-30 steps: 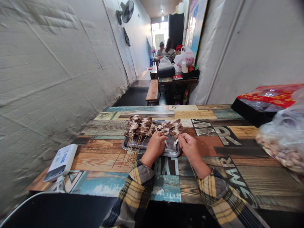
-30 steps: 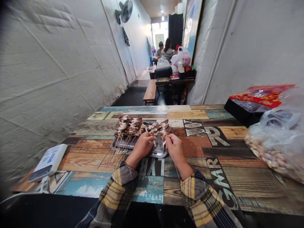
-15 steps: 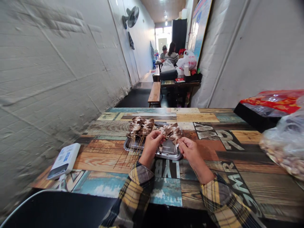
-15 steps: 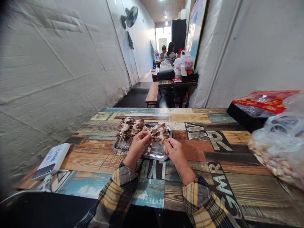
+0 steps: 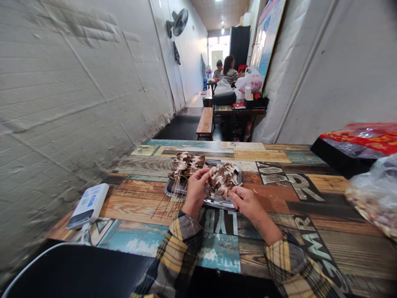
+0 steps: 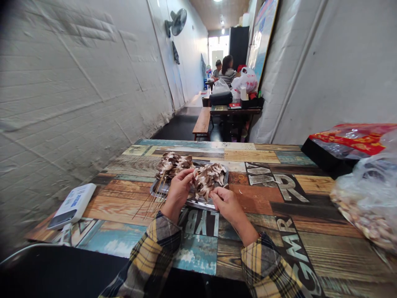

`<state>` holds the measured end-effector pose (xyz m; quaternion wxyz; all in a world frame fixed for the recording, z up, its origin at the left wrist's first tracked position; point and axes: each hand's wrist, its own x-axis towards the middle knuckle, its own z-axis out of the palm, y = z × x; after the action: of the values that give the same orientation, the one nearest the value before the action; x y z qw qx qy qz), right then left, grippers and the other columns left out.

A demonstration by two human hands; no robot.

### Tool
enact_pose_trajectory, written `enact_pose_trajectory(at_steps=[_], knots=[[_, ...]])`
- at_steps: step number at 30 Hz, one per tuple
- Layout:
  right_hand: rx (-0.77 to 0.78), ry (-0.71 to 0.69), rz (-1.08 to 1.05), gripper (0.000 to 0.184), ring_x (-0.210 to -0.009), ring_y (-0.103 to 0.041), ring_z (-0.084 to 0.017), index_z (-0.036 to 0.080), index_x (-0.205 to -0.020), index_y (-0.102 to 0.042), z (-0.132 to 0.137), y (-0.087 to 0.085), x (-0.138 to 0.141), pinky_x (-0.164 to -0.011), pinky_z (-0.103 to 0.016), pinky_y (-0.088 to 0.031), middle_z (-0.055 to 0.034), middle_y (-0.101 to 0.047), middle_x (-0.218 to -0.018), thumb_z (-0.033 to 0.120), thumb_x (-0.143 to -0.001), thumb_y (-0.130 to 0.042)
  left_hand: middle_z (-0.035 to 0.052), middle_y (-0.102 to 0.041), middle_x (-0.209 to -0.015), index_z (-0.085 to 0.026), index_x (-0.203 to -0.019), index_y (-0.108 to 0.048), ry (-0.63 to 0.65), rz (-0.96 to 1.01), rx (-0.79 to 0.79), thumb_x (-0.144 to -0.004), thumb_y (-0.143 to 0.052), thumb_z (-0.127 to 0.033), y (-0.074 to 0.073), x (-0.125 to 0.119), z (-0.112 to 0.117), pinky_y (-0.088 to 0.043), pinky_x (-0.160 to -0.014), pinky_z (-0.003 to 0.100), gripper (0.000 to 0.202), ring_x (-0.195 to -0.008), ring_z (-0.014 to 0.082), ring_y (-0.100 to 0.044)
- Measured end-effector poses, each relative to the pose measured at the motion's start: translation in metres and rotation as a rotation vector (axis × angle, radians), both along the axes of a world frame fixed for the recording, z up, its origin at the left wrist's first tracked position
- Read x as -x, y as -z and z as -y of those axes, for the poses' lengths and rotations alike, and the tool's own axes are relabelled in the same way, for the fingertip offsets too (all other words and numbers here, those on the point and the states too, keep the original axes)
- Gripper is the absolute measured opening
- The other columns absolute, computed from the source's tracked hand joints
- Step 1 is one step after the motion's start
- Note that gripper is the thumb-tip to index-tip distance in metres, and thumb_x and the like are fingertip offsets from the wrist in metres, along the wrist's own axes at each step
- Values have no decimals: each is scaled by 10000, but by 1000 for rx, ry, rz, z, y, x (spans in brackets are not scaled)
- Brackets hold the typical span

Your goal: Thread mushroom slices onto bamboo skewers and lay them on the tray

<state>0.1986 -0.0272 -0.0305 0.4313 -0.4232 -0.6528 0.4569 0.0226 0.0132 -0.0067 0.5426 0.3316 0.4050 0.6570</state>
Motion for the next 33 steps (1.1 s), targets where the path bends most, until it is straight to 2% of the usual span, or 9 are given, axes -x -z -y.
enact_pose_trajectory(at_steps=[8,12,15,19,23,27,33], knots=[[49,30,-20,326,-393,-337,-81,190,-646,-558,2,0,2,-392,-209,-253,60,-455,-460,441,-853,-530,-6,-637,-676,-145,-747,-687,-46,-87,-42,-549,-821,-283,0,0,1,-385,-561,202,276,-573,77,-506],[58,34,-17,310,-378,-331,-77,190,-660,-565,2,0,2,-384,-211,-244,64,-450,-459,433,-851,-536,3,-654,-723,-149,-802,-699,-22,-92,-65,-566,-818,-288,-1,-2,3,-404,-611,208,299,-640,91,-542],[57,28,-13,320,-377,-336,-80,191,-653,-569,3,-1,2,-385,-211,-247,64,-452,-449,443,-847,-541,6,-648,-726,-145,-810,-698,-26,-111,-50,-589,-804,-333,0,-1,2,-398,-590,211,309,-619,90,-526],[42,9,16,318,-376,-345,-79,191,-656,-574,4,-2,2,-386,-206,-255,64,-459,-448,436,-856,-534,-22,-599,-638,-149,-722,-635,-65,-164,-39,-579,-805,-345,3,0,0,-363,-542,200,296,-556,77,-486],[24,-11,37,315,-382,-351,-82,193,-661,-574,4,-3,1,-398,-208,-266,64,-459,-453,419,-873,-514,4,-649,-700,-167,-712,-564,-60,-196,-18,-574,-801,-326,3,-1,0,-353,-536,197,318,-593,96,-537],[17,2,49,318,-400,-366,-87,194,-647,-561,3,-1,1,-410,-210,-275,58,-466,-461,410,-875,-508,26,-683,-765,-173,-721,-535,-36,-164,-37,-580,-789,-277,0,-2,2,-387,-598,204,308,-683,120,-599],[33,4,14,320,-396,-351,-86,191,-679,-575,2,0,0,-402,-213,-260,59,-458,-470,435,-874,-506,11,-687,-765,-174,-798,-554,11,-41,1,-592,-763,-241,-4,-2,4,-328,-511,183,300,-576,78,-546]])
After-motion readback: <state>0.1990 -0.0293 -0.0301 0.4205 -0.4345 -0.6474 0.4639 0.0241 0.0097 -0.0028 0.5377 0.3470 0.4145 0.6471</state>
